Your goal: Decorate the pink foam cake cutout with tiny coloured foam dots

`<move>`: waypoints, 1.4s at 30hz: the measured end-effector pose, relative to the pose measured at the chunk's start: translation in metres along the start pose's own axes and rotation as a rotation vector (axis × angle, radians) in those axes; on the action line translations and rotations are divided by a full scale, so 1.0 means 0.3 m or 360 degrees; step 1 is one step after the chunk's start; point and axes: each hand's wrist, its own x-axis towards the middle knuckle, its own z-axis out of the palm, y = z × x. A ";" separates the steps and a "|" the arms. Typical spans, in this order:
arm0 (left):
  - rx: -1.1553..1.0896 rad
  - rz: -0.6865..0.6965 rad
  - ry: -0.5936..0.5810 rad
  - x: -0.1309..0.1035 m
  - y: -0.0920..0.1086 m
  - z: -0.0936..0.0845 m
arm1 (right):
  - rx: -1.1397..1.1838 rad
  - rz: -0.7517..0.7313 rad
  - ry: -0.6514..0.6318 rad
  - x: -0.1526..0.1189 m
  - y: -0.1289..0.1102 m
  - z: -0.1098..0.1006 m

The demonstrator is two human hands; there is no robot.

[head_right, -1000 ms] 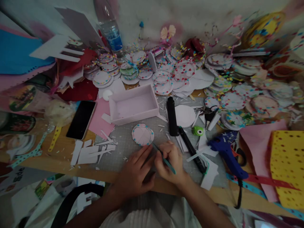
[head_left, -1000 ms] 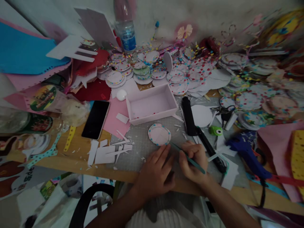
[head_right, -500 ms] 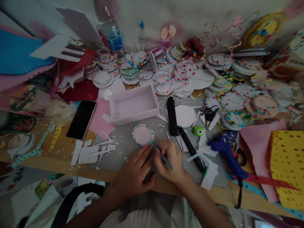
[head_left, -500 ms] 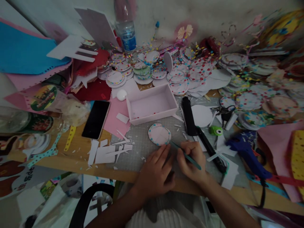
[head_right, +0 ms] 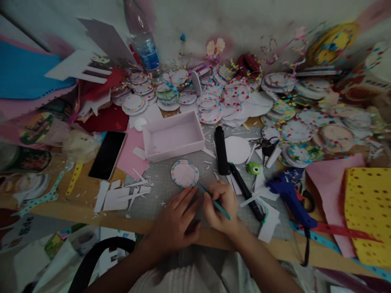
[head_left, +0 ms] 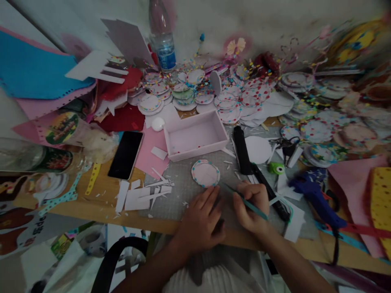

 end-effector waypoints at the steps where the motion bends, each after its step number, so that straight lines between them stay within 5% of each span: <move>1: -0.0002 -0.0002 -0.0002 0.000 0.000 -0.004 | 0.0020 0.0003 0.0026 0.004 -0.006 -0.003; 9: -0.0022 -0.0023 0.0016 -0.014 -0.016 -0.058 | 0.0122 0.0025 0.0358 0.010 -0.031 -0.041; 13: -0.0101 0.0112 0.0212 -0.063 -0.047 -0.092 | 0.0113 0.0029 0.0552 0.032 -0.032 -0.082; 18: -0.0192 0.0005 0.0706 -0.112 -0.136 -0.169 | -0.0008 0.0051 0.0102 0.188 -0.067 -0.083; 22: -0.0043 -0.0227 0.1069 -0.051 -0.242 -0.241 | -0.0093 -0.0147 -0.0235 0.360 -0.066 -0.010; 25: 0.0222 -0.0193 0.1034 0.024 -0.311 -0.268 | -0.0112 -0.0213 -0.0343 0.423 -0.041 0.044; 29: 0.0456 -0.0055 0.0923 0.077 -0.358 -0.259 | -0.0143 -0.0210 -0.0464 0.394 -0.019 0.052; 36: 0.0517 0.0137 0.1029 0.039 -0.341 -0.218 | -0.0208 -0.0151 -0.0442 0.298 -0.031 0.002; 42: 0.0537 0.0164 0.1019 0.031 -0.335 -0.207 | -0.0233 -0.0301 -0.0330 0.317 -0.053 0.052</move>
